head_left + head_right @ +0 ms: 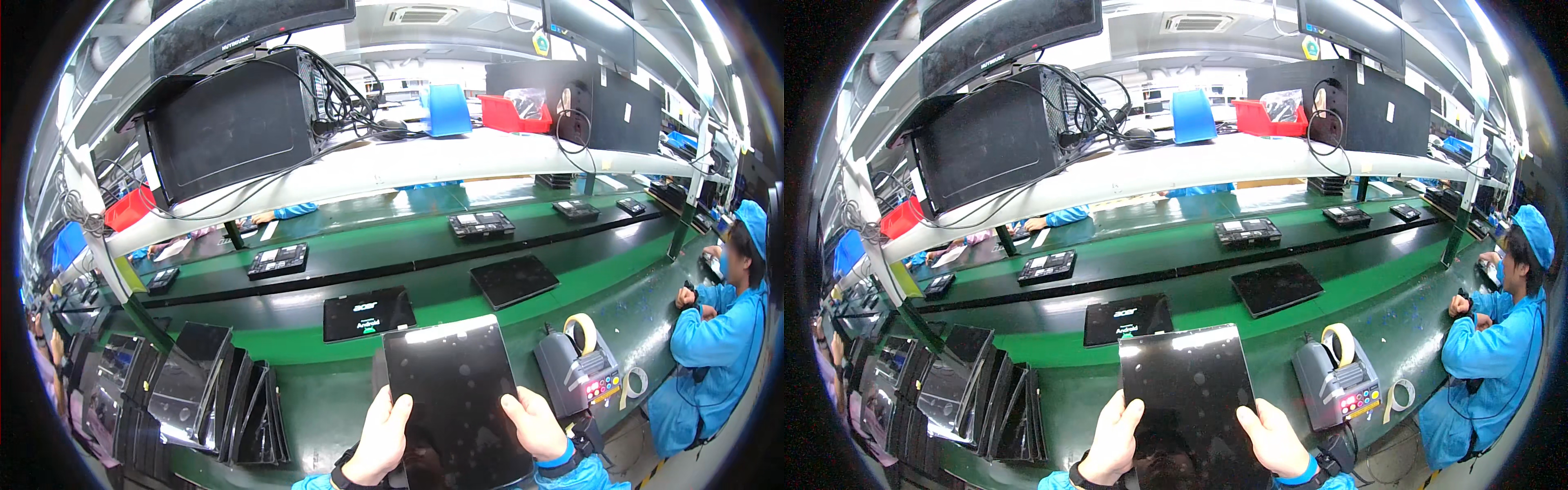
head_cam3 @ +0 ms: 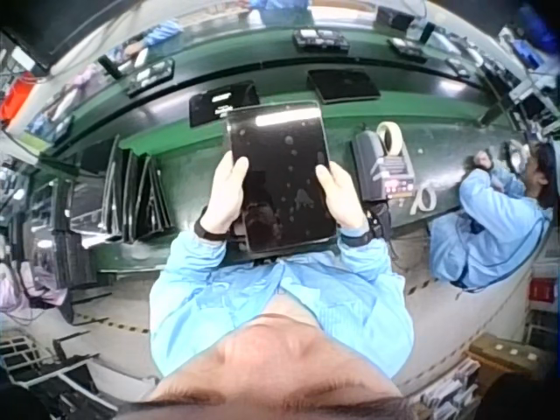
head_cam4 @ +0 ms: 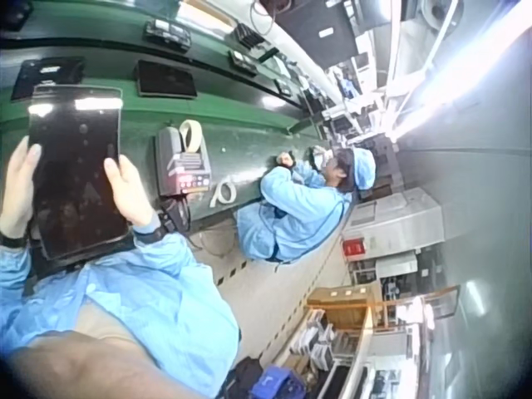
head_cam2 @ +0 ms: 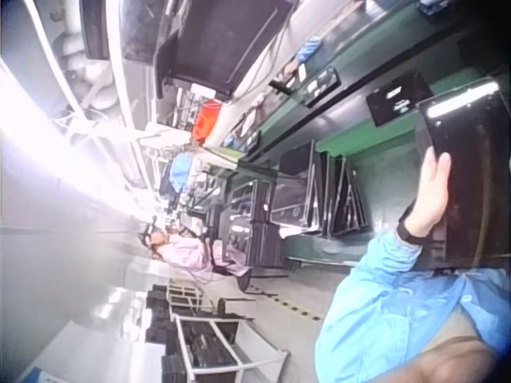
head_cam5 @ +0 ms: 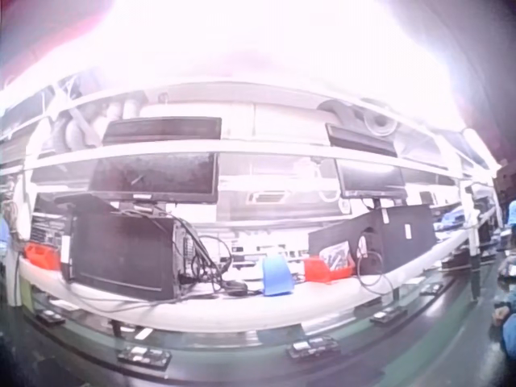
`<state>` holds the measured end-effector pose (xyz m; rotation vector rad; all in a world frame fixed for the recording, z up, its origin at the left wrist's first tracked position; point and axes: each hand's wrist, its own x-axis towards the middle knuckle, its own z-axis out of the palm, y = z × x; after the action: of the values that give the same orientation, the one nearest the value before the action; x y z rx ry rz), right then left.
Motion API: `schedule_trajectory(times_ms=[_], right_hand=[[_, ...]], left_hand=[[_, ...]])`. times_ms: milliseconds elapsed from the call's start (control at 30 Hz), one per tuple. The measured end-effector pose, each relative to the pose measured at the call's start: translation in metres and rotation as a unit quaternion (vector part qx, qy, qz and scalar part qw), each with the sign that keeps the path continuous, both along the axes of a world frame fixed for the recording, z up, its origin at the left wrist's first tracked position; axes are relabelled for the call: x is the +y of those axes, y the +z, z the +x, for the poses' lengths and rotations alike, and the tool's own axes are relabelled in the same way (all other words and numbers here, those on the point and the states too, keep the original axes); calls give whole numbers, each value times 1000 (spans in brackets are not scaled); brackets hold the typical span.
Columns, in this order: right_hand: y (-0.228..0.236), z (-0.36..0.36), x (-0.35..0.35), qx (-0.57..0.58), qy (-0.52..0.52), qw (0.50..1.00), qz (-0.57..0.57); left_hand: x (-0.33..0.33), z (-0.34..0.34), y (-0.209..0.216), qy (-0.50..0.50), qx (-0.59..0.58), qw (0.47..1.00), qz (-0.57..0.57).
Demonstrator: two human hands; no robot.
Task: The person assembles tablets on a production line by applying protective film to the tablets and stacking components, using a tape dispenser for the film.
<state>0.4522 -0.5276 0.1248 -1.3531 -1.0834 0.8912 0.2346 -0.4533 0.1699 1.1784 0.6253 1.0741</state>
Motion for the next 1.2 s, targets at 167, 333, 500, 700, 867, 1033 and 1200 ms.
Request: schedule_trajectory(times_ms=[167, 333, 500, 700, 867, 1033, 1200], right_hand=[[8, -5, -6, 65, -15, 997, 43], [7, 6, -8, -63, -11, 996, -67], [20, 3, -4, -51, 16, 996, -68], [1, 11, -4, 7, 61, 993, -99], [13, 11, 3, 108, 81, 990, -34], [10, 4, 9, 59, 70, 995, 32], [16, -9, -8, 120, 82, 987, 67]], left_hand=[[-5, 3, 10, 16, 16, 1000, 3], [36, 0, -3, -15, 151, 988, 16], [41, 1, -12, -25, 157, 987, -1], [30, 10, -21, -13, 60, 997, -54], [12, 9, -12, -3, -7, 997, -72], [15, -5, 9, -68, -29, 993, -88], [38, 9, 25, 30, 35, 999, 7]])
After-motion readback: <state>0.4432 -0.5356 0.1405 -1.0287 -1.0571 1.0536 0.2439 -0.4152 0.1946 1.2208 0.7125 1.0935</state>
